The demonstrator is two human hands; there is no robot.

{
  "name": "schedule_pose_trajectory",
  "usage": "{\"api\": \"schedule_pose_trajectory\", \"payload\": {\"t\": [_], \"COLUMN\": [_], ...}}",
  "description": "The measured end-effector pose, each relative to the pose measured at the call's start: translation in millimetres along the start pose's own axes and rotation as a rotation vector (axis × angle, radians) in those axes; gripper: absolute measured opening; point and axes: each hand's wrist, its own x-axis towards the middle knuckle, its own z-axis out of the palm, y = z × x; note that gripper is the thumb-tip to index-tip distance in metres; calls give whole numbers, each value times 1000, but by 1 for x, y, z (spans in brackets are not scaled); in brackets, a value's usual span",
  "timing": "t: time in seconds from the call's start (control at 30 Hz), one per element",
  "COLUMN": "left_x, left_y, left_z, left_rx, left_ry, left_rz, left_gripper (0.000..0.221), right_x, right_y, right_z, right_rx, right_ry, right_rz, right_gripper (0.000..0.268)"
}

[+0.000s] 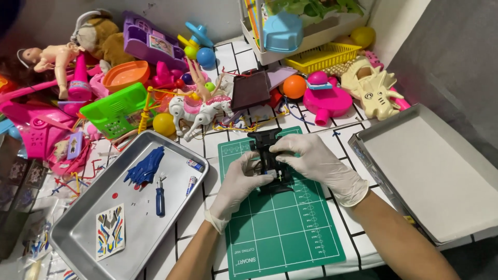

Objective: Assembling a toy car by inserting batteries and attaching the body shell to the chassis

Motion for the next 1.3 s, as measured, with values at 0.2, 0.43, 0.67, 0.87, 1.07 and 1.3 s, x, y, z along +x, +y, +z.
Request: {"api": "schedule_pose_trajectory", "payload": {"t": [0.2,0.43,0.67,0.87,1.07,1.3], "left_x": [-1,0,0,-3,0,1], "left_y": [1,2,1,6,3,-3], "left_z": [8,9,10,10,4,2], "left_rx": [-58,-75,-96,-101,-108,-83], "left_ry": [6,36,31,35,22,23], "left_rz": [-20,-36,-15,-6,-3,4], "left_gripper": [75,74,73,72,71,66], "right_x": [-5,-8,-9,-8,-7,-7], "right_y": [1,9,8,4,6,6], "right_z": [2,9,14,13,11,11], "right_rx": [-194,-205,-226,-209,-219,-250], "right_ry": [-23,-19,-16,0,-26,-53], "right_rz": [-59,-66,-71,-59,-32,-5], "right_gripper": [14,12,12,12,17,20]}}
